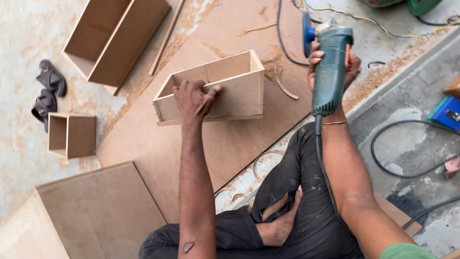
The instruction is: The person sits on the floor and uses an angle grinder with a sanding disc to smooth the edges and surfaces of a small wooden box. They rotate the box to sand different sides and then place it into a larger wooden cabinet.
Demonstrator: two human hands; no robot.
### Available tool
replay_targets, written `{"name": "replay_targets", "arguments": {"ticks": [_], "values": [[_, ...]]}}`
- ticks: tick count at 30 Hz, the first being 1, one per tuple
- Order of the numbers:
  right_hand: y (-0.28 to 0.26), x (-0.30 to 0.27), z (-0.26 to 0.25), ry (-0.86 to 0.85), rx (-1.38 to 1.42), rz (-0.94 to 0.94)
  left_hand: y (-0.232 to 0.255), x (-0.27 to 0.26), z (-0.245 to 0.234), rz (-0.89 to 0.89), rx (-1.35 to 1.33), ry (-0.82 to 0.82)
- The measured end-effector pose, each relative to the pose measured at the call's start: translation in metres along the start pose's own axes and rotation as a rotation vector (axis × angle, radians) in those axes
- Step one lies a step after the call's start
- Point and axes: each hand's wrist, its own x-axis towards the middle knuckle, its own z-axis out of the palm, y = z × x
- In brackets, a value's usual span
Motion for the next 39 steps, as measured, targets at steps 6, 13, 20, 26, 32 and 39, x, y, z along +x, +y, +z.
{"name": "replay_targets", "arguments": {"ticks": [6, 13, 20, 26, 32, 39], "values": [[0.007, -0.005, 0.015, 0.002, -0.009, -0.021, 0.007, 0.004, -0.006, 0.066, 0.028, 0.066], [0.005, -0.005, 0.013, -0.005, 0.023, -0.015, 0.012, 0.005, -0.01, 0.031, 0.024, 0.039], [0.003, -0.003, 0.011, 0.024, -0.011, 0.036, -0.028, -0.027, 0.0, 0.108, 0.031, -0.171], [0.009, -0.004, 0.014, -0.011, -0.311, 0.058, -0.071, -0.131, 0.123, 0.13, 0.32, -0.473], [0.023, -0.01, 0.013, -0.078, -0.556, 0.15, -0.016, -0.1, 0.212, -0.343, -0.24, -0.075], [0.111, -0.022, 0.043, -0.211, -1.153, 0.237, -0.111, -0.102, 0.14, -0.639, -0.234, 0.645]]}}
